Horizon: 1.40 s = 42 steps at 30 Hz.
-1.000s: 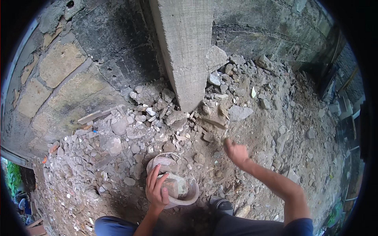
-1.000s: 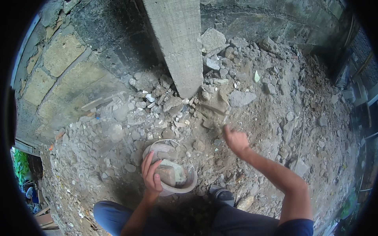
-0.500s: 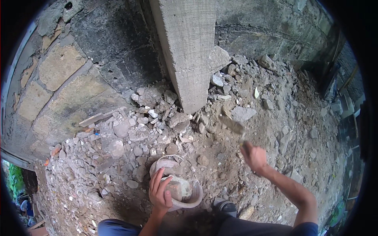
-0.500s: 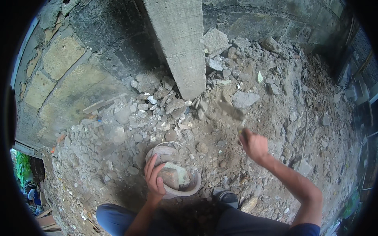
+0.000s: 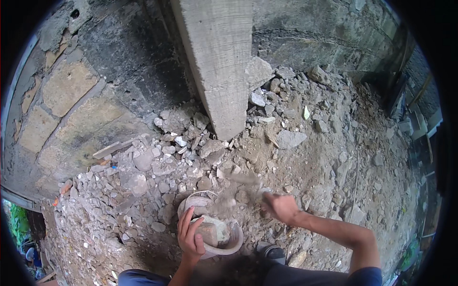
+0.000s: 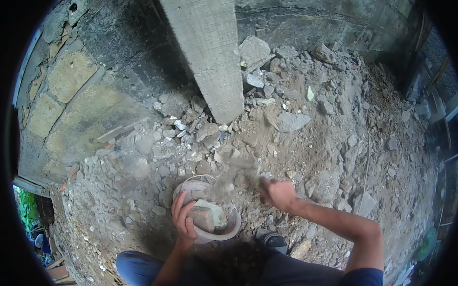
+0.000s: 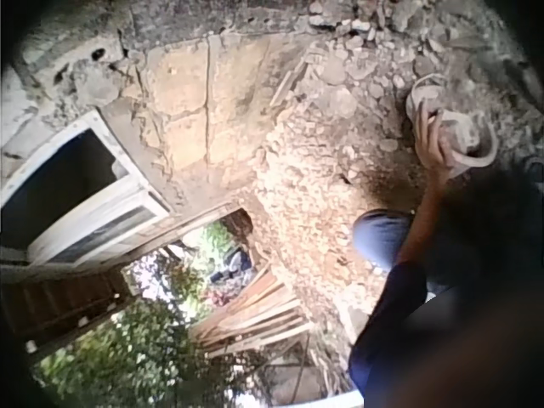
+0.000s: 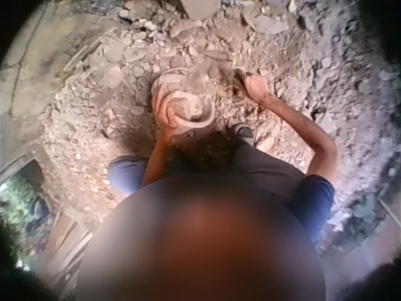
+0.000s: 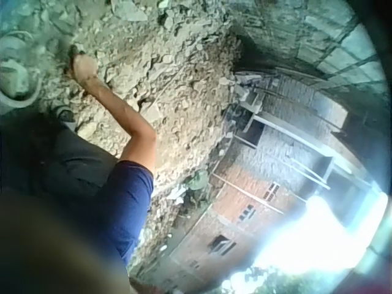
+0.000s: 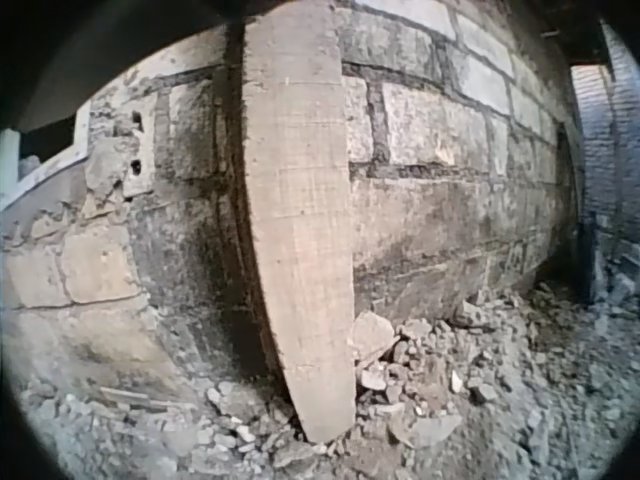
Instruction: Collecting stones and rubble from the ground into a bucket using a trowel and hands.
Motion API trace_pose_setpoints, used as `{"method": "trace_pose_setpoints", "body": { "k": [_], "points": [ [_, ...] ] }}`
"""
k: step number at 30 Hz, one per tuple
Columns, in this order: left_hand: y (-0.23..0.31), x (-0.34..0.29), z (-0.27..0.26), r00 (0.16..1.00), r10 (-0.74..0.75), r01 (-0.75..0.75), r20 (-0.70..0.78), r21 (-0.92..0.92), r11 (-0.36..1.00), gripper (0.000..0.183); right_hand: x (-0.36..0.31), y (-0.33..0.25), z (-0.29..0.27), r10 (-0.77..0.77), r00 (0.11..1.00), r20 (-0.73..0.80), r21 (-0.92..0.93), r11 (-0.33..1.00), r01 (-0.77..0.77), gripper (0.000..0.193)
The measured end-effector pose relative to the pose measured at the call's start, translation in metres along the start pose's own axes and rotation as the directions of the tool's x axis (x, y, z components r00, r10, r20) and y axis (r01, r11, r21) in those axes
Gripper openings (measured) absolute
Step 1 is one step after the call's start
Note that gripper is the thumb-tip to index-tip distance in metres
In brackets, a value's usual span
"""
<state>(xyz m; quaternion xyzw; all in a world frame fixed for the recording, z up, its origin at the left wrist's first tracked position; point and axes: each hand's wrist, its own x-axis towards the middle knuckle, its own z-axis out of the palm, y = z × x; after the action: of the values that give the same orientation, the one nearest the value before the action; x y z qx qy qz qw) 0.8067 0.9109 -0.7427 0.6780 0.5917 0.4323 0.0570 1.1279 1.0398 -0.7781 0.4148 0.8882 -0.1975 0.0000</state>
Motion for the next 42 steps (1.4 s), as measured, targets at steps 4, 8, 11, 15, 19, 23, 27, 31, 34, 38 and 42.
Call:
{"method": "trace_pose_setpoints", "body": {
  "k": [4, 8, 11, 15, 19, 23, 27, 31, 34, 38, 42],
  "points": [
    [0.002, -0.001, -0.002, 1.000, -0.008, 0.008, -0.003, 0.009, 1.000, 0.050, 0.026, 0.018, -0.049, 0.187, 0.916, -0.354, 0.203, 0.972, -0.120, 0.024],
    [0.000, 0.001, -0.002, 1.000, -0.015, 0.015, -0.018, 0.000, 1.000, 0.050, 0.088, 0.020, -0.073, -0.038, 0.874, -0.484, -0.008, 0.999, 0.039, 0.025],
    [0.000, -0.001, 0.000, 1.000, -0.006, 0.006, -0.020, 0.001, 1.000, 0.049, 0.114, -0.006, -0.064, 0.050, 0.993, -0.110, 0.145, 0.989, -0.034, 0.032],
    [-0.001, -0.001, -0.002, 1.000, 0.002, -0.001, -0.025, 0.013, 1.000, 0.048, 0.103, -0.015, -0.031, -0.044, 0.969, -0.244, -0.002, 0.999, 0.045, 0.043],
    [-0.001, 0.000, -0.003, 0.999, -0.015, 0.015, -0.030, -0.003, 1.000, 0.048, 0.088, -0.020, -0.040, -0.042, 0.963, -0.267, 0.038, 0.998, 0.054, 0.043],
    [-0.001, 0.002, 0.000, 1.000, -0.010, 0.010, -0.027, -0.015, 1.000, 0.048, 0.057, -0.008, -0.039, 0.063, 0.963, -0.262, 0.154, 0.988, -0.022, 0.037],
    [0.006, 0.004, -0.003, 1.000, 0.016, -0.016, -0.009, 0.039, 0.999, 0.047, 0.018, 0.026, -0.049, 0.156, 0.918, -0.364, -0.030, 0.983, -0.179, 0.033],
    [0.015, -0.003, -0.005, 1.000, 0.007, -0.008, 0.008, 0.096, 0.995, 0.046, -0.005, 0.058, -0.064, 0.272, 0.823, -0.499, -0.085, 0.929, -0.359, 0.038],
    [0.016, -0.003, 0.003, 1.000, 0.013, -0.012, -0.007, 0.072, 0.997, 0.047, -0.009, 0.108, -0.055, 0.328, 0.733, -0.596, -0.086, 0.882, -0.464, 0.044],
    [0.016, -0.010, 0.009, 1.000, -0.014, 0.014, 0.000, 0.059, 0.998, 0.049, -0.019, 0.102, -0.014, 0.387, 0.756, -0.528, 0.143, 0.918, -0.370, 0.033],
    [0.011, -0.010, 0.008, 1.000, -0.019, 0.019, 0.000, 0.042, 0.999, 0.050, -0.045, 0.054, -0.002, 0.373, 0.865, -0.334, 0.179, 0.927, -0.330, 0.032]
  ]
}}
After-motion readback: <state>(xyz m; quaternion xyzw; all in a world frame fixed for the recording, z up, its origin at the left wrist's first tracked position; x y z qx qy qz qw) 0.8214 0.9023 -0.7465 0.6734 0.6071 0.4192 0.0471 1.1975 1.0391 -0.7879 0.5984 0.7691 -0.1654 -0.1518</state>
